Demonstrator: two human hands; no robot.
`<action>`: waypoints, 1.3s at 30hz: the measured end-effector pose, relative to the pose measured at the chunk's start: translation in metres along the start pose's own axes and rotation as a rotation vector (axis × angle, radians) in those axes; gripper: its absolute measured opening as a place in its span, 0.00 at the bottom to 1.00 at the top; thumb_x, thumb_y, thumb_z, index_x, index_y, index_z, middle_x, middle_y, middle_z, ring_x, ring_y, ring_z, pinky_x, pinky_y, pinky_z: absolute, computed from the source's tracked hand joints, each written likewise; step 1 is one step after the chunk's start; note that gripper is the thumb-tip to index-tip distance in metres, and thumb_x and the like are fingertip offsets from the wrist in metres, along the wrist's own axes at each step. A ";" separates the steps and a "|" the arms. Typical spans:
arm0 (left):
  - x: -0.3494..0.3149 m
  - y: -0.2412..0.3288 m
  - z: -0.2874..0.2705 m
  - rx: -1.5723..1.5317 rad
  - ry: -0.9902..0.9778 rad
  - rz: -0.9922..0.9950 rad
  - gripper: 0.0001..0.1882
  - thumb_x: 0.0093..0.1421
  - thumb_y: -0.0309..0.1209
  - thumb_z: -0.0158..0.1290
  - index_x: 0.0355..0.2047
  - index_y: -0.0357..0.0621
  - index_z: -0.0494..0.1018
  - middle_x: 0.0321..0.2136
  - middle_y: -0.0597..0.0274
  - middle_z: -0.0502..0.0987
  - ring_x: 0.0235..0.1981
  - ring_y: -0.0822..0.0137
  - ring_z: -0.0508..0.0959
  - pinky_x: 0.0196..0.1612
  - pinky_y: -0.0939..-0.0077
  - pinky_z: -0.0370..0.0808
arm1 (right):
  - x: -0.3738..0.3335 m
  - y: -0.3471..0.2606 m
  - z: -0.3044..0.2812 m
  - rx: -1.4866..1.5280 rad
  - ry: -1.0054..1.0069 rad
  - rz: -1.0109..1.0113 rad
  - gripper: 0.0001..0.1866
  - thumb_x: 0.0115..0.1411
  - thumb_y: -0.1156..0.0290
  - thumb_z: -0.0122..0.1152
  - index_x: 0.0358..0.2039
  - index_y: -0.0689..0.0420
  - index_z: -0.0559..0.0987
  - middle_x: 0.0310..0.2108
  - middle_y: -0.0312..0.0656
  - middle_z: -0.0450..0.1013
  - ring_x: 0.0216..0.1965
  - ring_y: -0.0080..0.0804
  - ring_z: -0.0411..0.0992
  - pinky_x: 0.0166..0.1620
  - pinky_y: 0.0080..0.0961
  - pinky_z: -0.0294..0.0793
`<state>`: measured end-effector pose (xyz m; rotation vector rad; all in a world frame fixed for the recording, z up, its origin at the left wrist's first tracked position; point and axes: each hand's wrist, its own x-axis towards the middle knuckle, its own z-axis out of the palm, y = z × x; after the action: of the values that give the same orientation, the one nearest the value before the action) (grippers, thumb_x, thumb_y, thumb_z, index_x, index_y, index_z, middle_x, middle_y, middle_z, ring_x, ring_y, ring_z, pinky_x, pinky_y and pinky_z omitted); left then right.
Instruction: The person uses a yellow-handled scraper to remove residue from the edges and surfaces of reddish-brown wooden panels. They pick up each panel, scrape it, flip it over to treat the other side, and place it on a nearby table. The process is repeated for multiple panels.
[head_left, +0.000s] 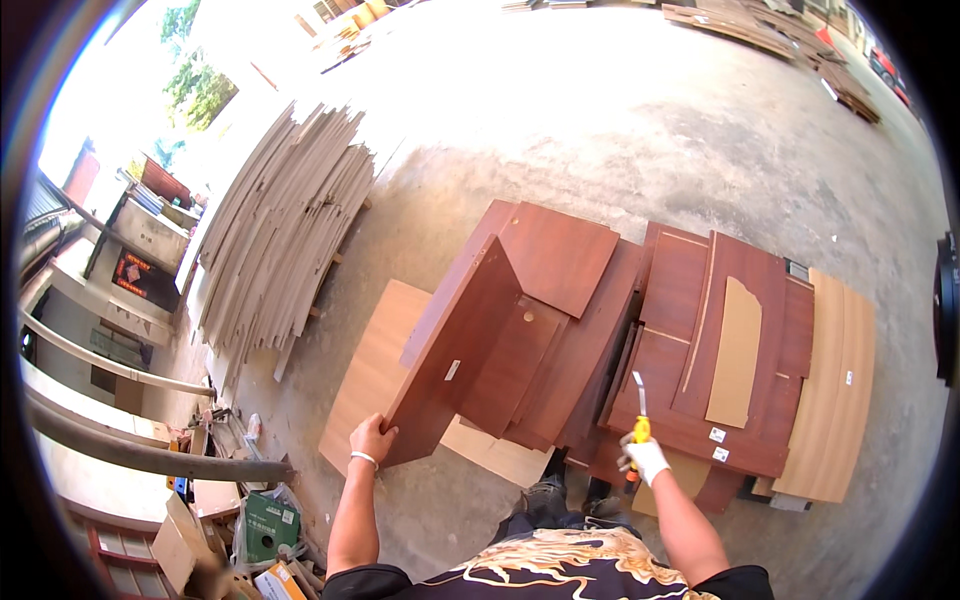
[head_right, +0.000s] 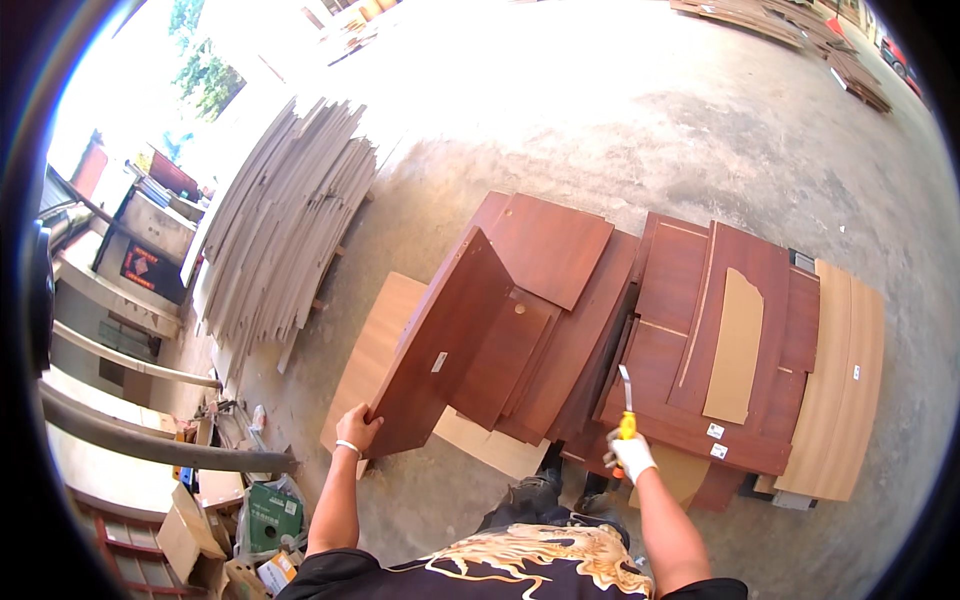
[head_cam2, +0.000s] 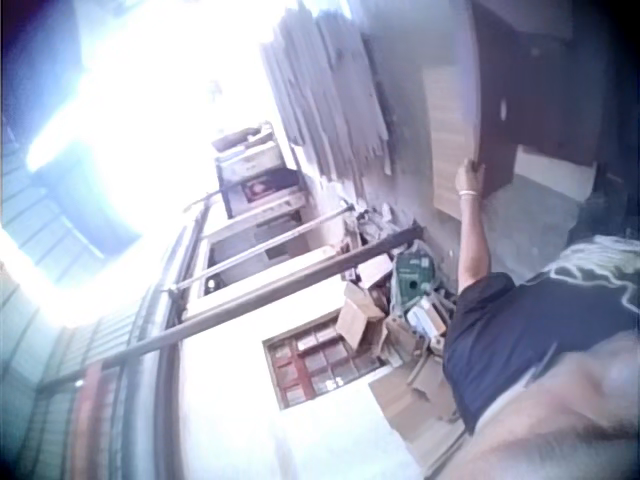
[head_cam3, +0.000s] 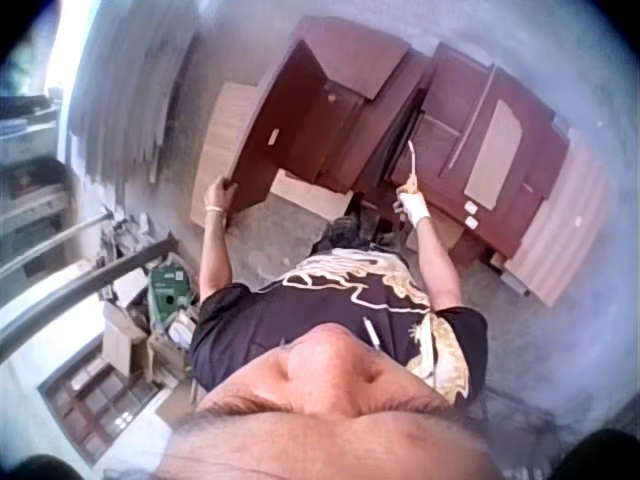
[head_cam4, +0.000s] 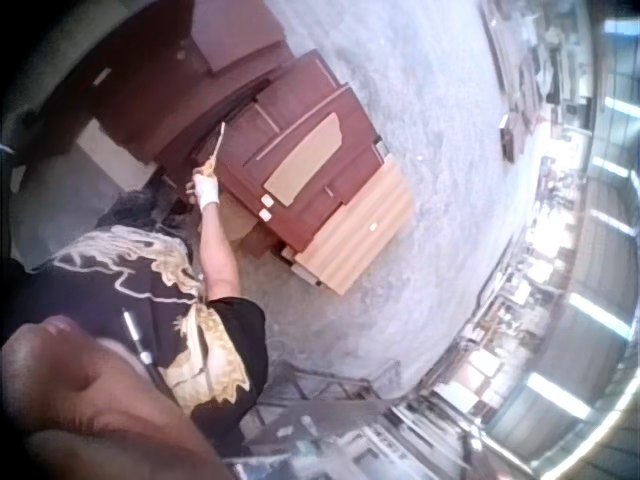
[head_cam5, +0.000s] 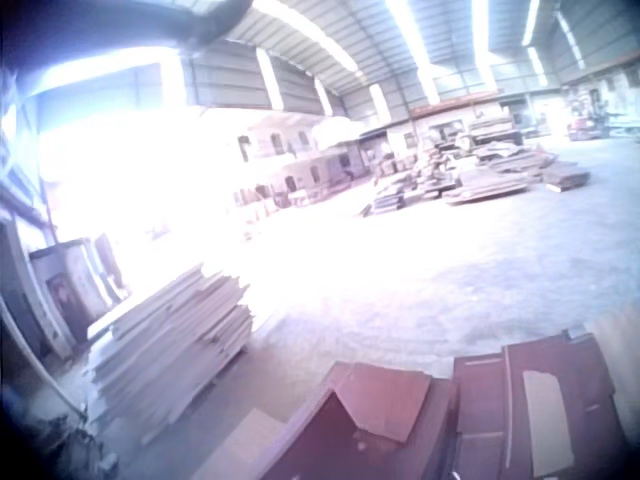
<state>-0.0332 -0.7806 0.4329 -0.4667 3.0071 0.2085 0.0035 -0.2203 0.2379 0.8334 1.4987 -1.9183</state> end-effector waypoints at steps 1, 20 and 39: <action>0.009 0.005 -0.002 0.010 -0.012 -0.008 0.16 0.51 0.42 0.65 0.25 0.44 0.72 0.27 0.52 0.79 0.33 0.47 0.79 0.36 0.55 0.75 | 0.004 -0.006 0.021 -0.097 -0.032 -0.007 0.07 0.56 0.80 0.54 0.35 0.55 0.75 0.24 0.38 0.72 0.19 0.34 0.75 0.21 0.30 0.79; 0.157 0.132 0.019 -0.282 -0.048 0.060 0.19 0.55 0.38 0.61 0.47 0.51 0.76 0.44 0.57 0.81 0.50 0.49 0.78 0.51 0.56 0.74 | -0.024 -0.198 0.207 -0.535 0.257 -0.233 0.17 0.62 0.58 0.60 0.27 0.60 0.81 0.14 0.39 0.73 0.14 0.30 0.73 0.20 0.30 0.73; 0.150 0.094 -0.019 -0.327 0.045 -0.014 0.15 0.53 0.42 0.66 0.32 0.45 0.79 0.32 0.51 0.82 0.38 0.50 0.81 0.41 0.56 0.76 | 0.005 -0.152 0.183 -0.514 -0.057 0.164 0.09 0.67 0.65 0.55 0.40 0.56 0.74 0.17 0.41 0.70 0.14 0.30 0.69 0.13 0.29 0.66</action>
<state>-0.2053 -0.7386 0.4461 -0.5233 3.0197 0.7046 -0.1376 -0.3655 0.3629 0.6340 1.7201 -1.3351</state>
